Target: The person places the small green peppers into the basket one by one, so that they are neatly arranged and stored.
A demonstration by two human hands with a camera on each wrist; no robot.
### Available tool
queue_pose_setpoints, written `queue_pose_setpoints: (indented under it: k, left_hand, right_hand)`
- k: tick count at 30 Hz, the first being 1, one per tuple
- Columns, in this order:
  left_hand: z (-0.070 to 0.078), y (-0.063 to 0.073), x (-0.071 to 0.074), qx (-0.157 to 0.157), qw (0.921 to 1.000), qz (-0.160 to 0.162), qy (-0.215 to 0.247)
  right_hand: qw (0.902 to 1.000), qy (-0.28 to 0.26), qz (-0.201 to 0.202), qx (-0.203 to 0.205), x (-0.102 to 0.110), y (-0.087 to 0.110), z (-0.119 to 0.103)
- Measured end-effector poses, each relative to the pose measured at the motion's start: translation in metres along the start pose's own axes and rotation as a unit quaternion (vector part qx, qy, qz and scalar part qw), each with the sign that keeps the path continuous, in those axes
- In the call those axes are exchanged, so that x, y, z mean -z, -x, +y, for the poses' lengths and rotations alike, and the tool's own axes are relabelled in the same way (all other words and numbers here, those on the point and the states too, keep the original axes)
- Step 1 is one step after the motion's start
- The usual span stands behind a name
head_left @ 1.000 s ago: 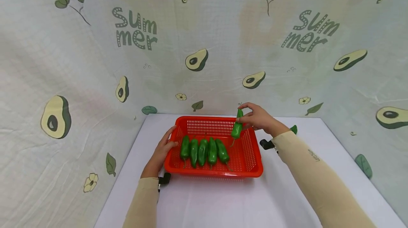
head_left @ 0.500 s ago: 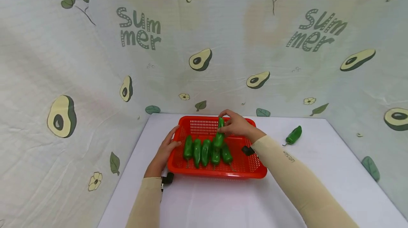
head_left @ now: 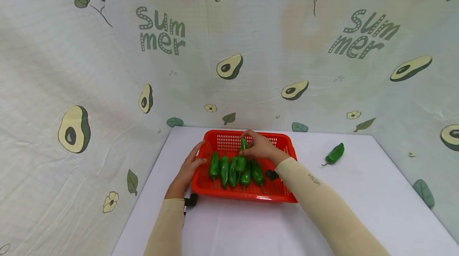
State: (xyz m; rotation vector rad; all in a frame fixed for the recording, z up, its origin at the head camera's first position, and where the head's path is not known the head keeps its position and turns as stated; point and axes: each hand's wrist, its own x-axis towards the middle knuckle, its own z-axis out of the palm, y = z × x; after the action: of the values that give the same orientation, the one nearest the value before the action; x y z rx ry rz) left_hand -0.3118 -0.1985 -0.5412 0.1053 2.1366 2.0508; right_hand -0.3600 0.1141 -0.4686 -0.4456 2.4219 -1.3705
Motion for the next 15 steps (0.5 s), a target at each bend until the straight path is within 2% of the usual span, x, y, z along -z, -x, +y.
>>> queue_pose_setpoints:
  k: [9, 15]
  left_hand:
    - [-0.001, 0.000, 0.000, -0.015, 0.9998, -0.002, 0.013]
    - [-0.002, 0.000, 0.001, -0.008, 0.9999, -0.002, 0.014]
  right_hand:
    - [0.9996, -0.020, -0.009, 0.017, -0.007, -0.005, 0.010]
    - [0.9994, -0.009, -0.007, 0.032, -0.009, -0.008, 0.019]
